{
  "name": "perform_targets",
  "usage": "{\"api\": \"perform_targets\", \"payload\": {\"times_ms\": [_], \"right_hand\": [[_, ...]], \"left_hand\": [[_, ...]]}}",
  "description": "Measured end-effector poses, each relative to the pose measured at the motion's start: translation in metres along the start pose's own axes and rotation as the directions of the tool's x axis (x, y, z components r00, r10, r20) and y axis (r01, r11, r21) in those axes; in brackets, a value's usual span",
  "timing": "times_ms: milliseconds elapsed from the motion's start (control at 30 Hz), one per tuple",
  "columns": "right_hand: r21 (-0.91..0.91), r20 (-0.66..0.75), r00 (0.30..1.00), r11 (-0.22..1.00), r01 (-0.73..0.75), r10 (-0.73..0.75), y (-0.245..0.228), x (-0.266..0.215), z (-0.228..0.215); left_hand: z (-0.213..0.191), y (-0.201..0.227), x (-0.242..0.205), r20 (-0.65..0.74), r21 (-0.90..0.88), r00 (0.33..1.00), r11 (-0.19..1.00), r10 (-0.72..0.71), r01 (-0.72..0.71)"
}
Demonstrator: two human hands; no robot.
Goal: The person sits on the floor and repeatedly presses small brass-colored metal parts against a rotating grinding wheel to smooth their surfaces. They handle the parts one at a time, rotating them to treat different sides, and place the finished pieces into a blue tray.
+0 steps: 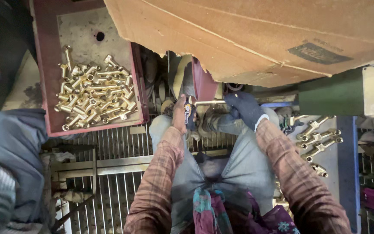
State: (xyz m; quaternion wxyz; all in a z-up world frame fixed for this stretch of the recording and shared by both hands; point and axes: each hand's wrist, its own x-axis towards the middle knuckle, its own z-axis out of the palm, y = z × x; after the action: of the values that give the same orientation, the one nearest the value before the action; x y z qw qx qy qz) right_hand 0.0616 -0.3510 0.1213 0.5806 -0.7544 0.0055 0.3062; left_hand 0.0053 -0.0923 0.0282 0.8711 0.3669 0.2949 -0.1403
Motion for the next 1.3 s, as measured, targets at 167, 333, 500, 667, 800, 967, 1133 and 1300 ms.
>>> {"api": "perform_targets", "payload": {"times_ms": [167,333,500,667,800,967,1133,1300], "right_hand": [[0.418,0.009,0.888,0.805,-0.421,0.46,0.006,0.041,0.006],[0.116,-0.05,0.868,0.866,-0.487,0.495,-0.024,-0.01,0.007],[-0.125,0.13,0.854,0.846,0.519,-0.504,-0.023,-0.096,0.013],[0.162,0.045,0.97,0.96,0.229,-0.239,-0.026,-0.087,0.038],[-0.107,0.016,0.939,0.933,0.343,-0.343,-0.033,-0.065,0.044],[-0.039,-0.004,0.942,0.941,0.336,-0.336,-0.028,-0.047,0.051],[-0.022,-0.076,0.967,0.97,0.24,-0.241,-0.014,-0.027,0.065],[0.163,-0.164,0.97,0.965,0.206,-0.18,-0.009,-0.017,0.076]], "left_hand": [[-0.013,0.001,0.023,0.068,-0.078,0.984,0.982,-0.164,0.169],[0.005,0.025,-0.033,-0.025,0.209,0.985,0.962,-0.172,0.174],[0.0,0.033,-0.113,0.163,0.226,0.951,0.928,0.264,-0.297],[-0.008,0.052,-0.115,0.248,0.336,0.792,0.717,0.558,-0.61],[-0.019,0.063,-0.092,0.202,0.375,0.759,0.667,0.619,-0.643],[-0.029,0.065,-0.067,0.181,0.411,0.754,0.648,0.631,-0.641],[-0.034,0.06,-0.052,0.023,0.38,0.841,0.774,0.54,-0.507],[-0.033,0.059,-0.043,-0.058,0.375,0.89,0.836,0.453,-0.401]]}}
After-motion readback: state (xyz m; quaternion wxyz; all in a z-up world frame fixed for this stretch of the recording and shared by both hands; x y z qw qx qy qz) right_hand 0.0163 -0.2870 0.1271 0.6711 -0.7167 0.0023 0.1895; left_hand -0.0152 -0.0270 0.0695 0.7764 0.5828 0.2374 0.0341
